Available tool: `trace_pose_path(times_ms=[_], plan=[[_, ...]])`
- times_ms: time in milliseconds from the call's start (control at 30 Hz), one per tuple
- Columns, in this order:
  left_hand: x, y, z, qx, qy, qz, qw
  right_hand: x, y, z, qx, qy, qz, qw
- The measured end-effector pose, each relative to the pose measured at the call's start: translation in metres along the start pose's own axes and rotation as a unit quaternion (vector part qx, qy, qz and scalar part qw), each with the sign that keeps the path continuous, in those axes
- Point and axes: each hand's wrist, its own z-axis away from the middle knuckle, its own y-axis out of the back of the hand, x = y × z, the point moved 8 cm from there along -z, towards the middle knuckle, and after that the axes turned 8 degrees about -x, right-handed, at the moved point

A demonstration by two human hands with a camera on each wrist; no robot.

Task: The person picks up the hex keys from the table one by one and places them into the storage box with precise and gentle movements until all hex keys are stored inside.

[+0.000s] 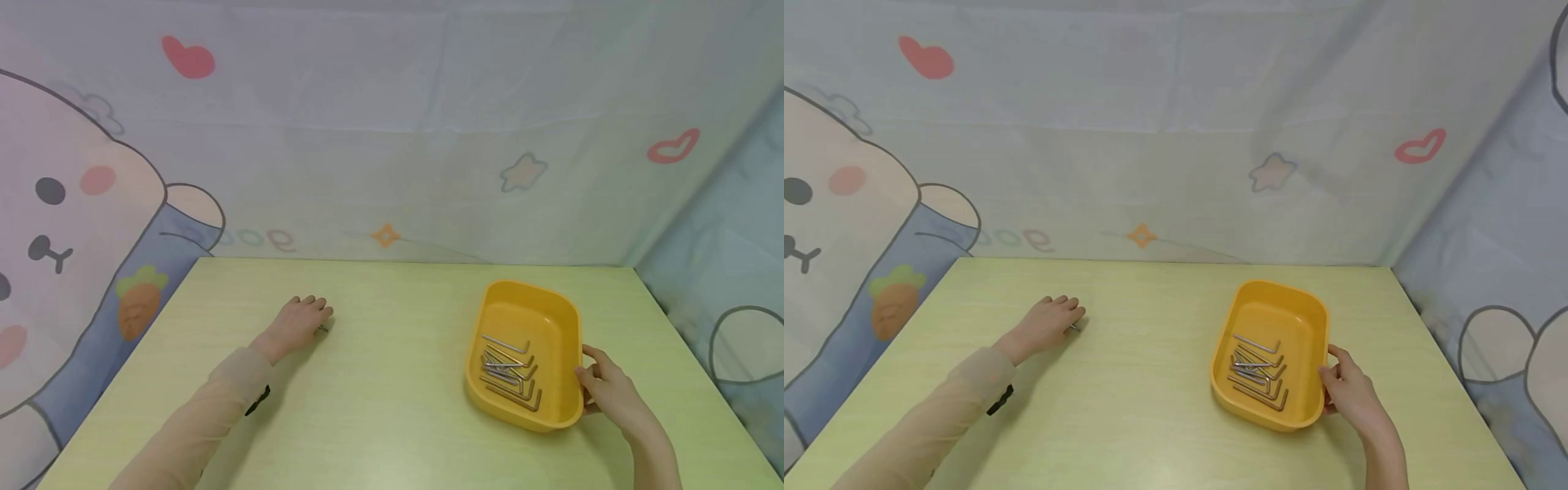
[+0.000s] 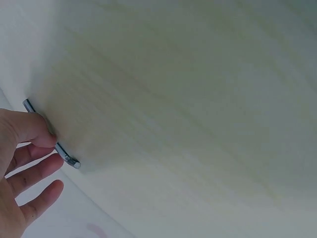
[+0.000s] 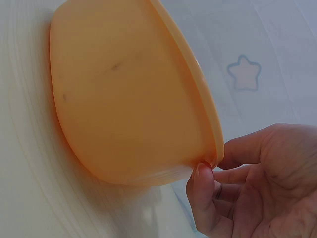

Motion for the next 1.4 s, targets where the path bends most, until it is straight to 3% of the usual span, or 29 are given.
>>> trace_pose_path(times_ms=[467, 1133, 1400], plan=[[0.002, 0.005, 0.001, -0.008, -0.011, -0.029, 0.9995, -0.001, -0.001, -0.001, 0.006, 0.006, -0.003, 1.000], [0.000, 0.003, 0.002, -0.016, -0.006, -0.006, 0.9998, 0.001, -0.001, 0.000, 0.007, 0.002, -0.001, 1.000], [0.007, 0.014, 0.000, 0.015, -0.016, -0.003, 0.9998, 0.001, 0.000, 0.000, 0.009, 0.004, 0.000, 1.000]])
